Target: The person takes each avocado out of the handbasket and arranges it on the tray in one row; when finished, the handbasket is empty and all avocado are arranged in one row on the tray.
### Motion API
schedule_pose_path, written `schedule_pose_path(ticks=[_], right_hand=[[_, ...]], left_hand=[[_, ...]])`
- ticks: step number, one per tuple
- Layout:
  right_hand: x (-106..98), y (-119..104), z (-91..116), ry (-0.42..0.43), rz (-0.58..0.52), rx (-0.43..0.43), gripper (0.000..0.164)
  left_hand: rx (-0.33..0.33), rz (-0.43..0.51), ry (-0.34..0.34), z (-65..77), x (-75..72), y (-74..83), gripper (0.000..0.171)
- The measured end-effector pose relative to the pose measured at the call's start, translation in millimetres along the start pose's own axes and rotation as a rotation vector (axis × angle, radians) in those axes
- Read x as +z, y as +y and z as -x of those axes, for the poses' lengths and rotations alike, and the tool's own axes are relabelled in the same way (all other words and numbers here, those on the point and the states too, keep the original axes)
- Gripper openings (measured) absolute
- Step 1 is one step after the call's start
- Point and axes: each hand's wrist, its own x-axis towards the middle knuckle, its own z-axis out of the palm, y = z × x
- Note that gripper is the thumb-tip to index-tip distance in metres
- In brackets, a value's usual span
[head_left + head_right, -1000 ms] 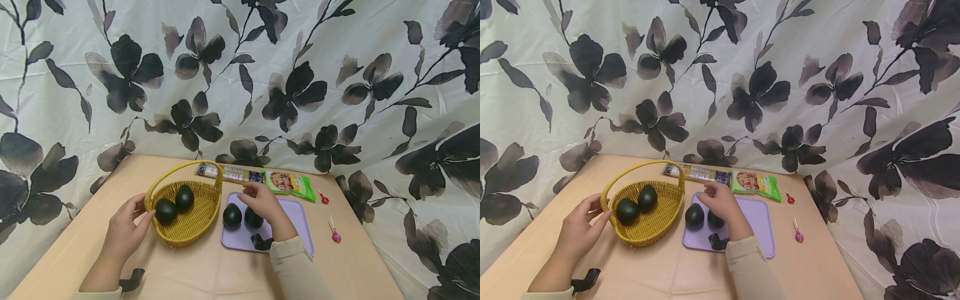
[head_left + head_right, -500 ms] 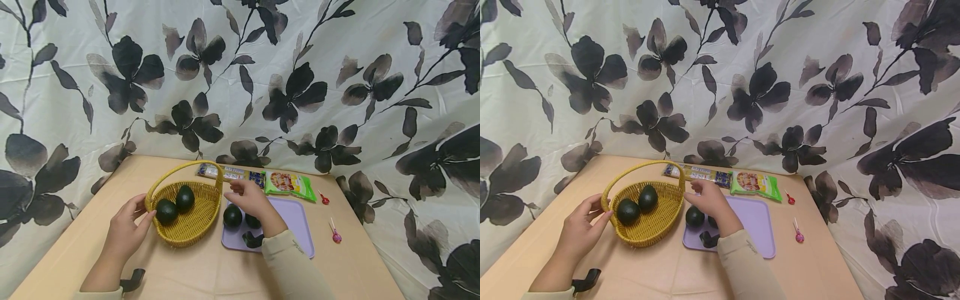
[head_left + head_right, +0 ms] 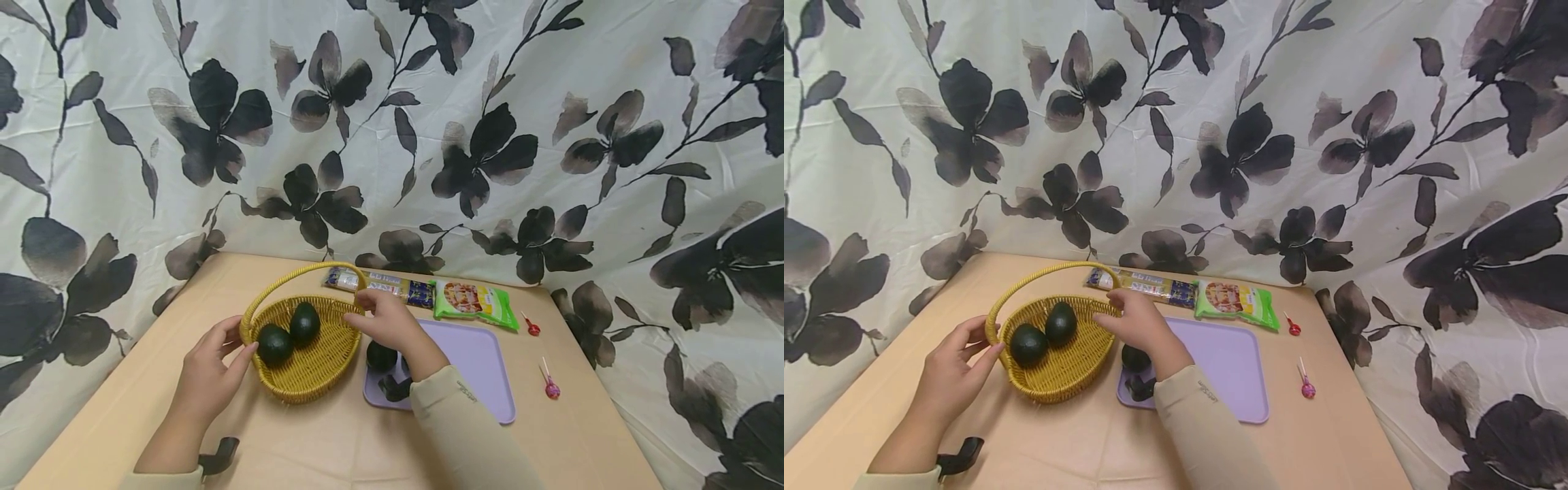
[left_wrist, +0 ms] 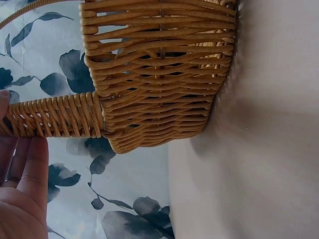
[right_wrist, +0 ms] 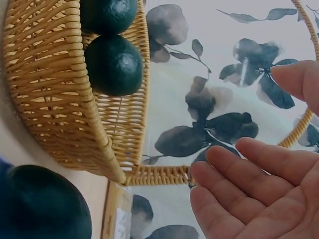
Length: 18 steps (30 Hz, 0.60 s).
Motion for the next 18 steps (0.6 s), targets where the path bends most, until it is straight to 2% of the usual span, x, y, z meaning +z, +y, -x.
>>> schedule_pose_path(ticks=[18], right_hand=[[21, 2, -24, -0.034, -0.064, -0.006, 0.074]], left_hand=[[-0.005, 0.010, 0.001, 0.6, -0.2, 0.6, 0.057]])
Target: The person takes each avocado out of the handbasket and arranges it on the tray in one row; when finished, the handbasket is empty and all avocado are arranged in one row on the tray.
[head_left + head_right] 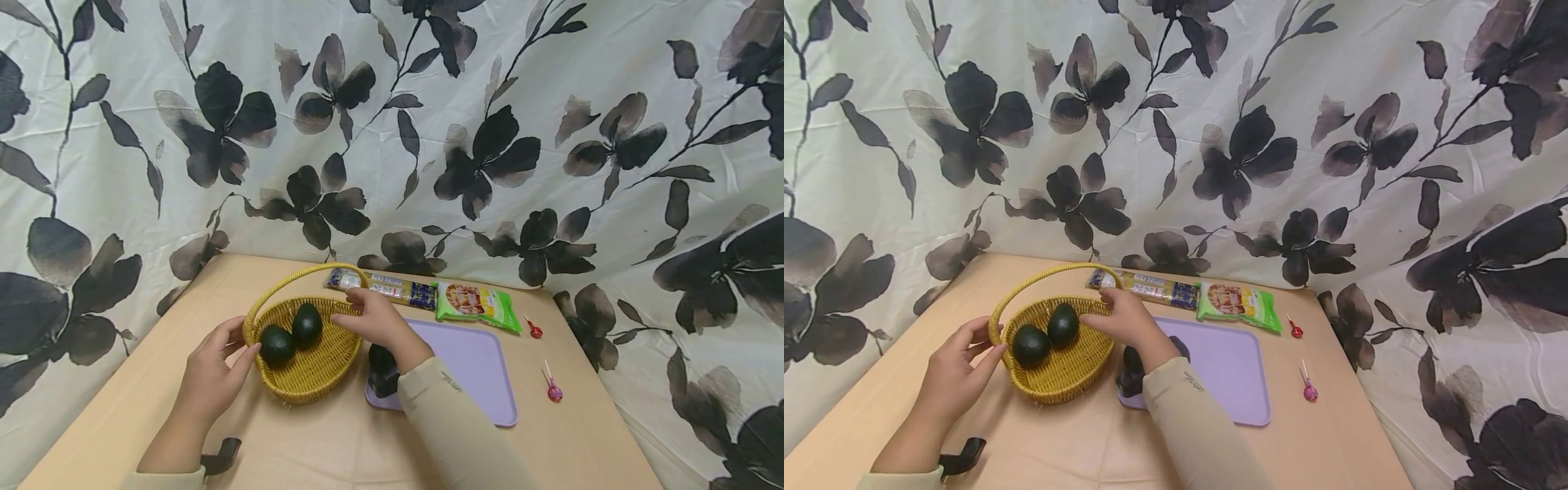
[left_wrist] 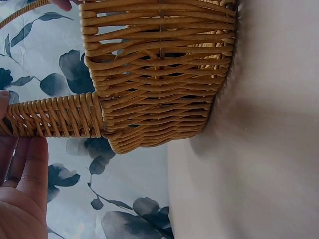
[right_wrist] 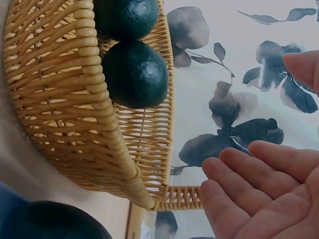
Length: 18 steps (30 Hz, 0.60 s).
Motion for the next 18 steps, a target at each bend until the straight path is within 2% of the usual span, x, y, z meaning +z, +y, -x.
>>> schedule_pose_path(ticks=[11, 18], right_hand=[[14, -5, -13, -0.008, -0.005, 0.002, 0.072], [21, -13, -17, -0.033, 0.040, 0.031, 0.073]], left_hand=[[-0.006, 0.017, -0.006, 0.3, 0.1, 0.6, 0.055], [-0.004, 0.012, -0.006, 0.3, -0.2, -0.9, 0.054]])
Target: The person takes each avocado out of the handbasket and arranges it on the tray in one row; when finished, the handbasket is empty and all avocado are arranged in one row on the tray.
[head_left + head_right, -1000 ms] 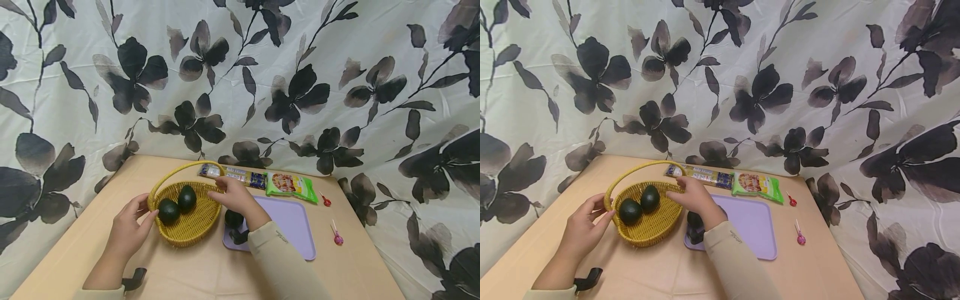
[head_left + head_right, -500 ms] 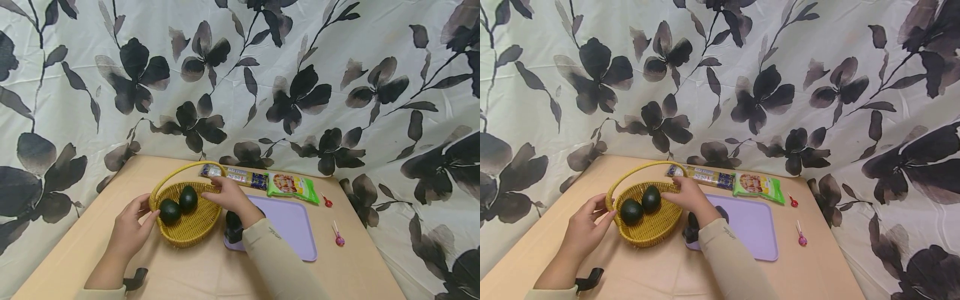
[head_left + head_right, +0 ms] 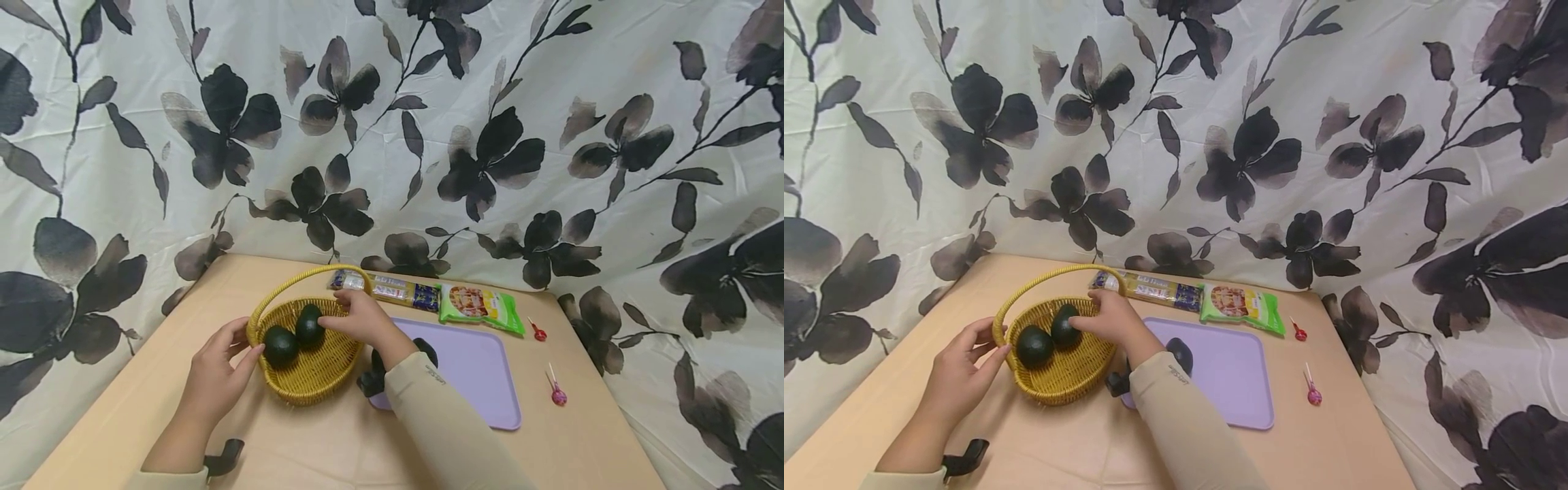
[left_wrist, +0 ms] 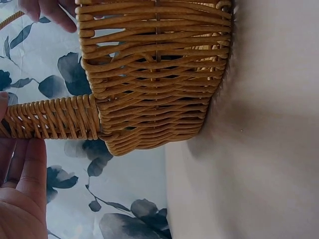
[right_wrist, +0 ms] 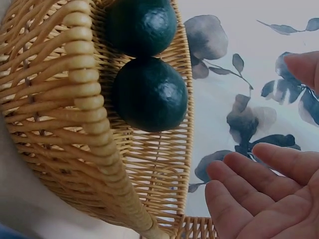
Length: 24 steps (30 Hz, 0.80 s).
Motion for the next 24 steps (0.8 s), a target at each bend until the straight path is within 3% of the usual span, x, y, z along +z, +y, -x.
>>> schedule_pose_path(ticks=[16, 24], right_hand=[[12, -2, -17, -0.041, 0.026, -0.029, 0.075], [15, -5, -26, -0.040, 0.091, 0.032, 0.076]], left_hand=[[0.000, 0.001, 0.000, -0.2, 0.1, 0.0, 0.055], [-0.003, -0.001, -0.011, 0.3, -0.8, 0.0, 0.056]])
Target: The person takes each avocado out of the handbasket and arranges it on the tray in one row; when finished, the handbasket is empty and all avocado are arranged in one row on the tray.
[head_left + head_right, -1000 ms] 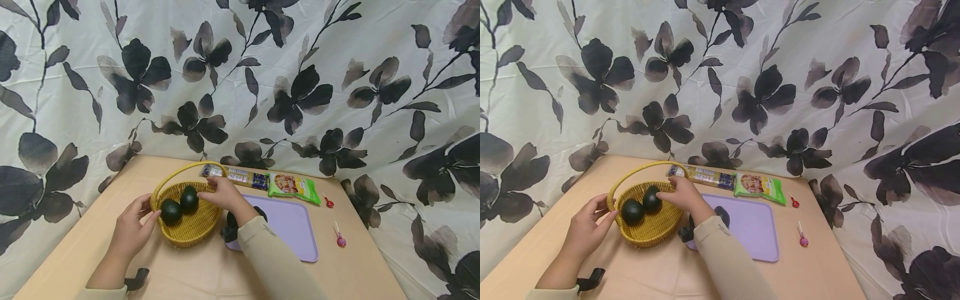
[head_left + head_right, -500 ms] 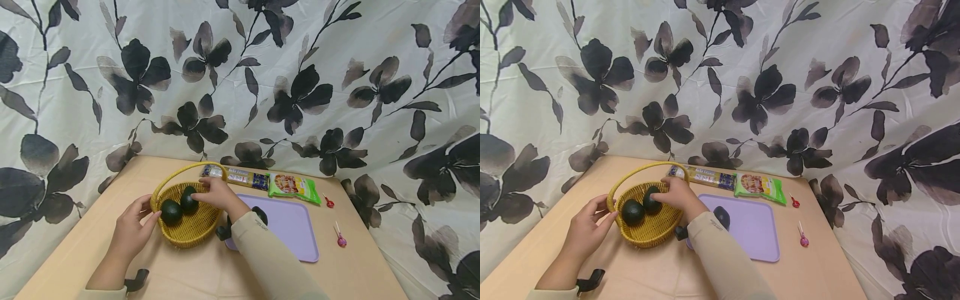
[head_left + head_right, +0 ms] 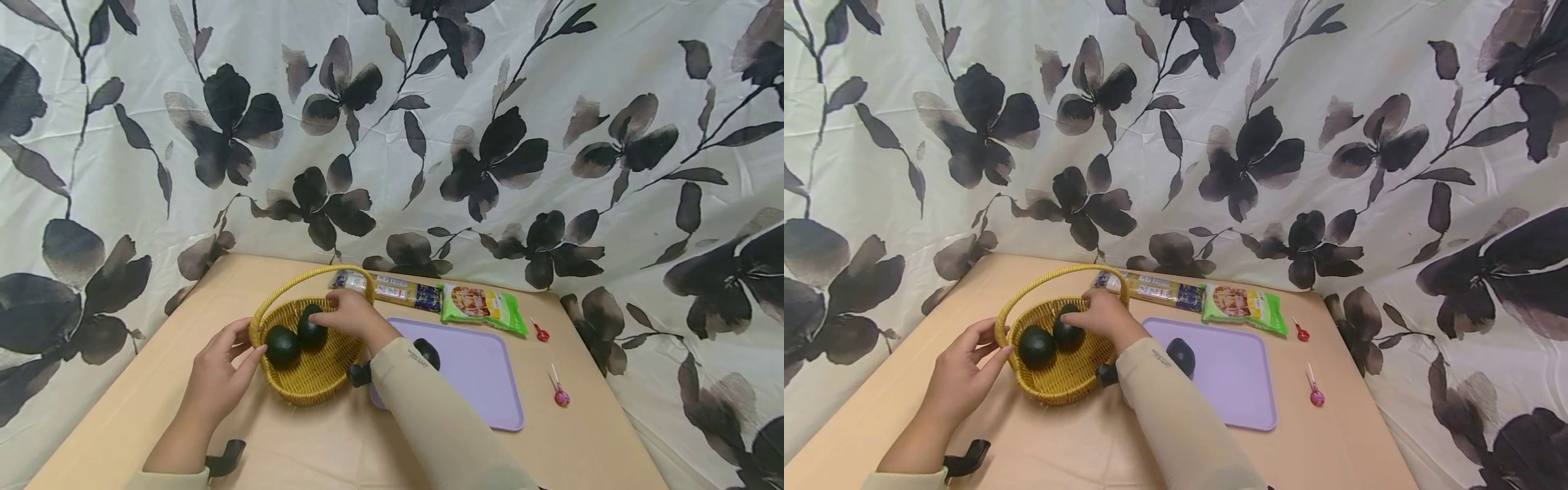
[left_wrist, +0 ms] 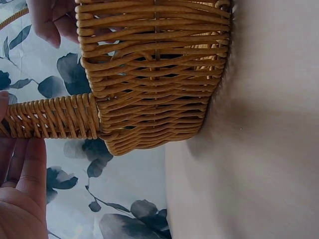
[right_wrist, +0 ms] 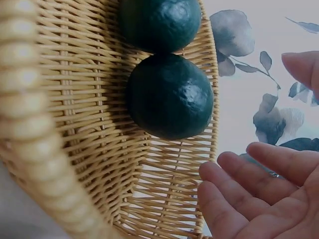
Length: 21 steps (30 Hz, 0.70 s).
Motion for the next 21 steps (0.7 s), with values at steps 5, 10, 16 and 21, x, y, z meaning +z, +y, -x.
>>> schedule_pose_path(ticks=[5, 10, 16, 21], right_hand=[[-1, -2, -6, -0.008, 0.021, 0.029, 0.073], [2, -1, -14, -0.013, 0.047, 0.061, 0.069], [10, 4, -21, -0.021, 0.019, 0.102, 0.068], [16, 5, -25, -0.010, -0.017, 0.116, 0.050]], left_hand=[[0.003, 0.003, 0.003, 0.3, 0.2, 0.0, 0.056], [0.010, 0.013, 0.006, 0.1, 0.8, -1.3, 0.055], [0.010, 0.009, 0.000, 0.6, 0.9, -2.0, 0.055], [0.005, 0.005, -0.008, 0.9, 0.1, -2.7, 0.057]])
